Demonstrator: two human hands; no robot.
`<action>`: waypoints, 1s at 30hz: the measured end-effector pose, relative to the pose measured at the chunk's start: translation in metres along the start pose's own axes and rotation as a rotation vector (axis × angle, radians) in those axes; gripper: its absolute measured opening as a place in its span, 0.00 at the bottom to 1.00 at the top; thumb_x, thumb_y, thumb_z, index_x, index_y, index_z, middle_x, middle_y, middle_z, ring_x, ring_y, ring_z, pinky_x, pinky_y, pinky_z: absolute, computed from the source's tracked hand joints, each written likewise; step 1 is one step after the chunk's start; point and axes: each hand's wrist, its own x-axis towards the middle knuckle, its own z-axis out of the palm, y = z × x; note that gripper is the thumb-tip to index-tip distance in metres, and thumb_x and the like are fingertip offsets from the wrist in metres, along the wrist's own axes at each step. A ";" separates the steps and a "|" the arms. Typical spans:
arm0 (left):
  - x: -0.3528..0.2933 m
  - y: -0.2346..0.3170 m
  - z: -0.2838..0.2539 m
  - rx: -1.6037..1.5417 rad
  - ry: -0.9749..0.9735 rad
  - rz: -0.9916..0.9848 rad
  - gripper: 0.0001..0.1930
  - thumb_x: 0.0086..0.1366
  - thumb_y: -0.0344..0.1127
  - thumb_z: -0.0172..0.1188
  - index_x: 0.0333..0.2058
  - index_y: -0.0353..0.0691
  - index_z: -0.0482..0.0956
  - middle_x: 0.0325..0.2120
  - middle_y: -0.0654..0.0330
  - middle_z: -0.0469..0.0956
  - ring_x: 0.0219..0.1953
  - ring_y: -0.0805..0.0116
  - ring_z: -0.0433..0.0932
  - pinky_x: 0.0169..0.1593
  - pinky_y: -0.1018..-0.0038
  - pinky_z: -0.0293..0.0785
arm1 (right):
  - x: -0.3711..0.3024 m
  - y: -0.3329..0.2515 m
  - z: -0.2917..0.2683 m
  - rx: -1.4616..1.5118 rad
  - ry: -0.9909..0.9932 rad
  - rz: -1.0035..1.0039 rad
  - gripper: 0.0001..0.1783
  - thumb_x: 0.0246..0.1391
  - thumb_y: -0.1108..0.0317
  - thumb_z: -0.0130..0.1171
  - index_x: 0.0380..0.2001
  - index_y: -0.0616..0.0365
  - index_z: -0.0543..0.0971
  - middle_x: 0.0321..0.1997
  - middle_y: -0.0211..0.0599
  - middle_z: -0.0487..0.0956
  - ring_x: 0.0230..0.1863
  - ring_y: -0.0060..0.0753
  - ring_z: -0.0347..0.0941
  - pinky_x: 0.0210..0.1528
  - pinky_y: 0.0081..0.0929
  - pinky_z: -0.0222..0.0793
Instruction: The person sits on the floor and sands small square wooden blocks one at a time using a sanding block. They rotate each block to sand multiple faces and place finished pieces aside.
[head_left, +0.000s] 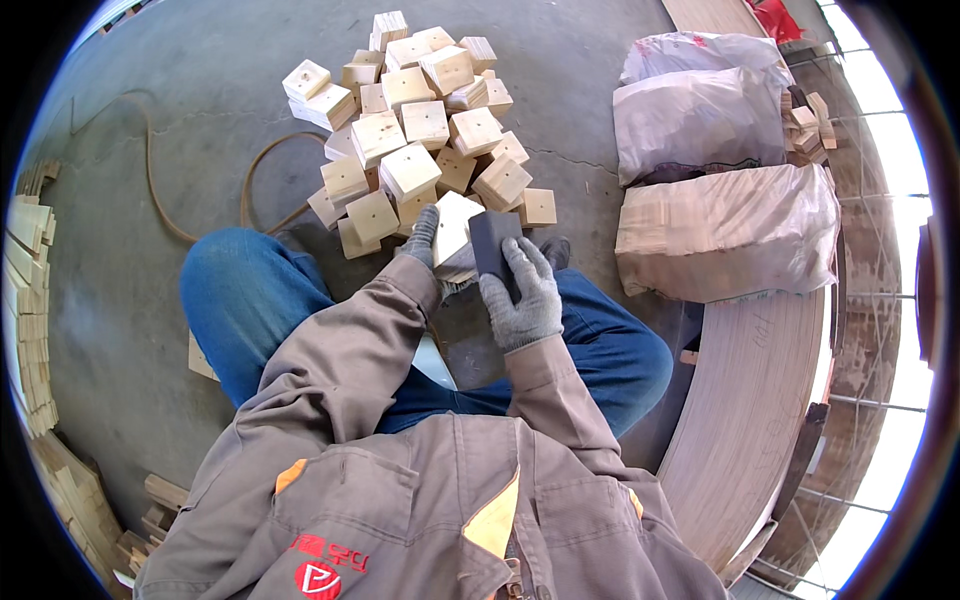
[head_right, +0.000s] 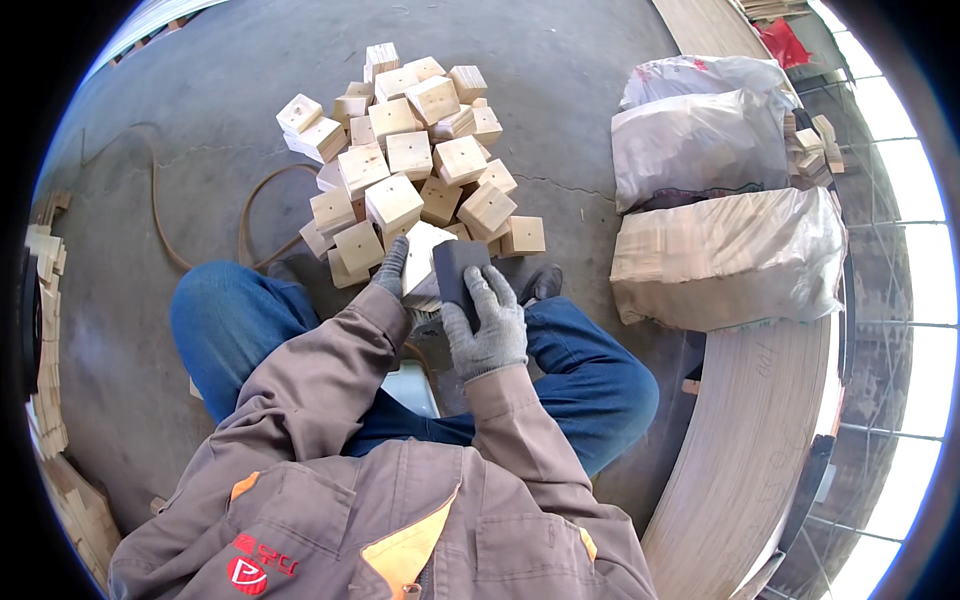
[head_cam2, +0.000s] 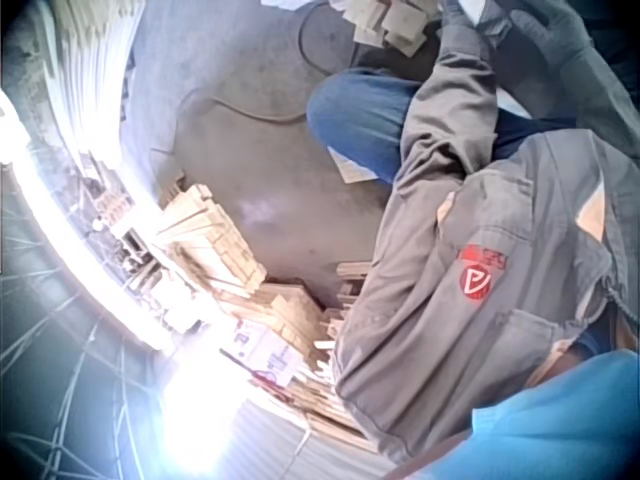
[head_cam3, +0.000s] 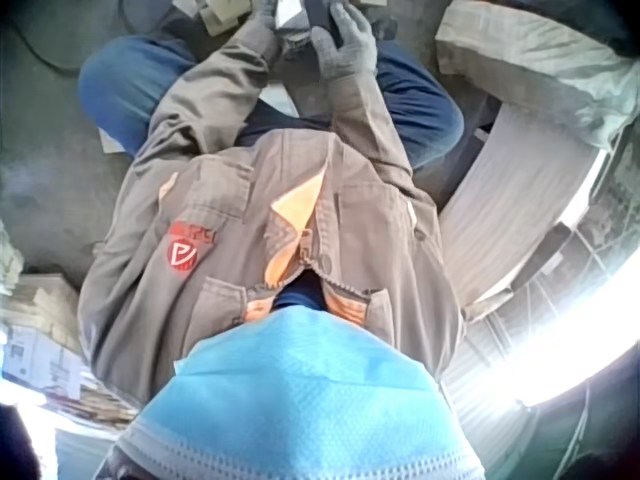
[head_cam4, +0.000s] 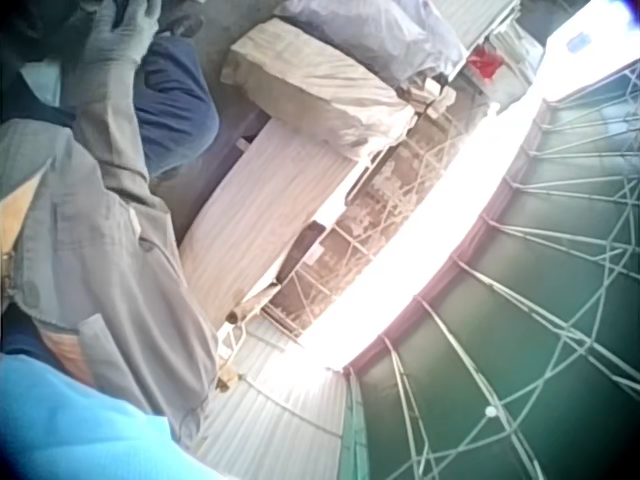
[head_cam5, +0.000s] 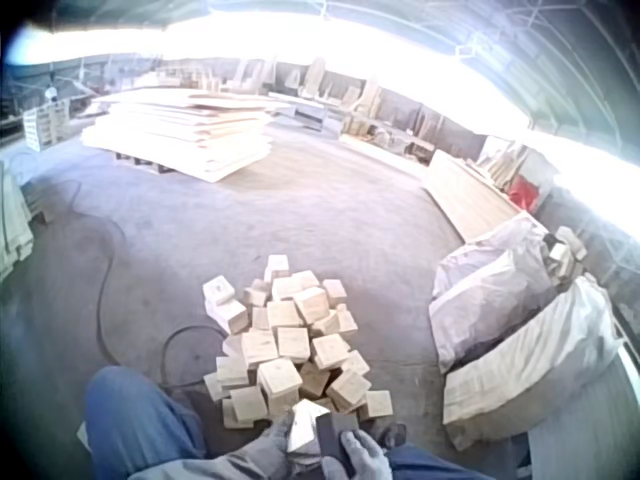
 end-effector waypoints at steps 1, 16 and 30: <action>0.001 0.001 -0.001 0.035 -0.028 -0.015 0.31 0.70 0.62 0.56 0.60 0.46 0.73 0.51 0.50 0.81 0.50 0.45 0.82 0.50 0.37 0.82 | 0.005 0.003 0.001 -0.018 0.001 0.006 0.30 0.53 0.60 0.68 0.59 0.57 0.79 0.64 0.58 0.74 0.63 0.61 0.72 0.66 0.47 0.67; 0.005 -0.005 -0.003 0.103 -0.035 0.002 0.28 0.68 0.57 0.62 0.60 0.47 0.75 0.53 0.53 0.81 0.51 0.46 0.82 0.52 0.38 0.80 | 0.015 0.045 -0.013 0.150 0.005 0.178 0.31 0.56 0.60 0.68 0.61 0.63 0.76 0.66 0.57 0.73 0.67 0.53 0.69 0.70 0.39 0.64; 0.020 -0.021 -0.020 0.392 0.119 0.282 0.22 0.66 0.50 0.69 0.52 0.47 0.77 0.39 0.59 0.84 0.36 0.56 0.85 0.34 0.43 0.84 | 0.023 0.023 0.007 -0.019 0.012 0.215 0.30 0.57 0.59 0.66 0.61 0.61 0.76 0.64 0.57 0.74 0.66 0.54 0.70 0.69 0.40 0.64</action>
